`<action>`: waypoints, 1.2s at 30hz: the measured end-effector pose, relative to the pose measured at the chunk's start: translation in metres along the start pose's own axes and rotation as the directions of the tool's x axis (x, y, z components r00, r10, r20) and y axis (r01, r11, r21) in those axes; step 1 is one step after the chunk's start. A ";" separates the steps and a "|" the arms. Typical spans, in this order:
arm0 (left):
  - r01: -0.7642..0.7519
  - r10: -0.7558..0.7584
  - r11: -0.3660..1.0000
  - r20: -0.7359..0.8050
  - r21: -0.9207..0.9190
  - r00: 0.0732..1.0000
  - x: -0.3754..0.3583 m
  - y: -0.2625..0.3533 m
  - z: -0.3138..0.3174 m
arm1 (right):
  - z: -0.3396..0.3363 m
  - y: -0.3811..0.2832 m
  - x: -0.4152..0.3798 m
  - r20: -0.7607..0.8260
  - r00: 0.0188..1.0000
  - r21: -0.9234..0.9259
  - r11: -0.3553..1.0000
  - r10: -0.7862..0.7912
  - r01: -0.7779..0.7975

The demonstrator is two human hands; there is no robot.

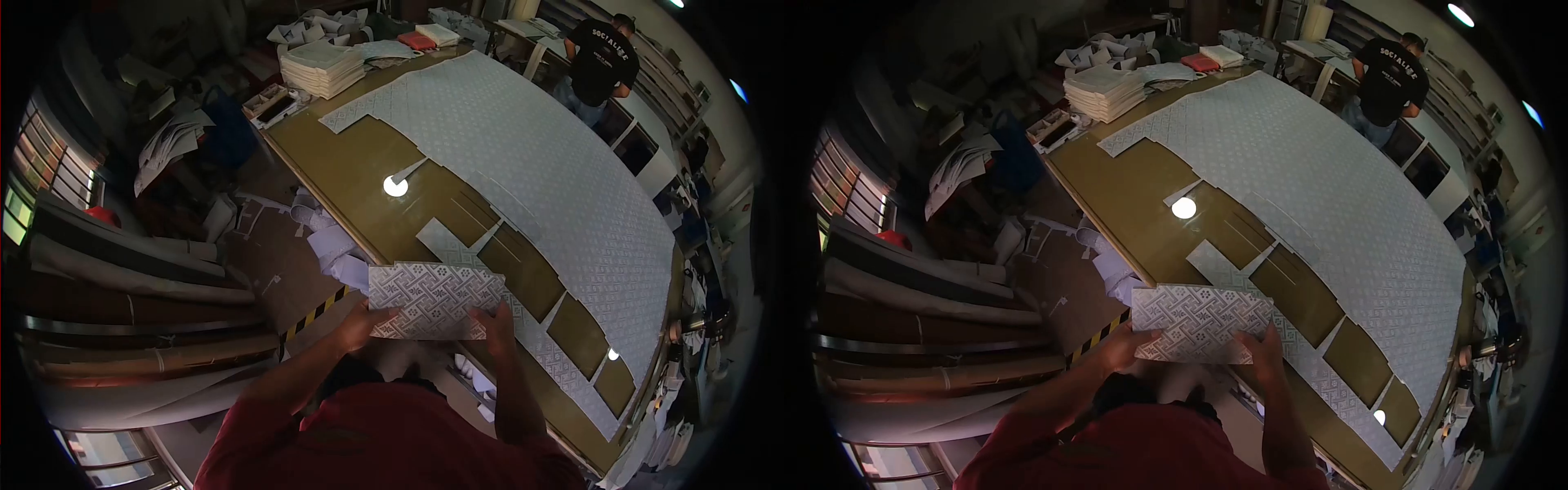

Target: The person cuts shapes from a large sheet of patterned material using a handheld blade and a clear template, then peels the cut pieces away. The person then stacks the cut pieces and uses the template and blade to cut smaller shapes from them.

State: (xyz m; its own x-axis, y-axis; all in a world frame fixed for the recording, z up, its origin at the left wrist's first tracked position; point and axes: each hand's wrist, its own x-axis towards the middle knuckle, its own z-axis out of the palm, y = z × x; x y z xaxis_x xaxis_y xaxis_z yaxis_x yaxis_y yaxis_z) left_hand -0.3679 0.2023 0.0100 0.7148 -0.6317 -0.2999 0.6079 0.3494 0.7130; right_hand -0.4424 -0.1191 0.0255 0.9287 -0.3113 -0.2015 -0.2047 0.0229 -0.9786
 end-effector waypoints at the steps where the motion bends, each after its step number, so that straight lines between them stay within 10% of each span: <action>1: -0.017 0.017 1.000 -0.016 -0.014 1.000 -0.003 0.004 -0.009 | 0.013 -0.008 0.005 0.038 0.999 0.024 1.000 -0.012 0.012; 17: -0.147 0.163 0.984 -0.187 0.098 0.969 -0.040 0.188 -0.234 | 0.291 -0.038 0.093 0.167 0.968 0.034 0.980 0.189 -0.197; 36: -0.242 0.393 0.753 -0.123 0.612 0.911 0.103 0.437 -0.301 | 0.411 -0.106 0.321 0.135 0.991 0.035 0.999 0.017 -0.022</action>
State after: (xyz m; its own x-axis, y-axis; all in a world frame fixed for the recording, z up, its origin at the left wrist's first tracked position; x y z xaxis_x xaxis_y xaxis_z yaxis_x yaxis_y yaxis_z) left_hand 0.0756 0.4981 0.0995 0.9327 -0.3536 -0.0714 0.0734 -0.0077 0.9973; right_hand 0.0044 0.1693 0.0468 0.9583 -0.1801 -0.2217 -0.2138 0.0624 -0.9749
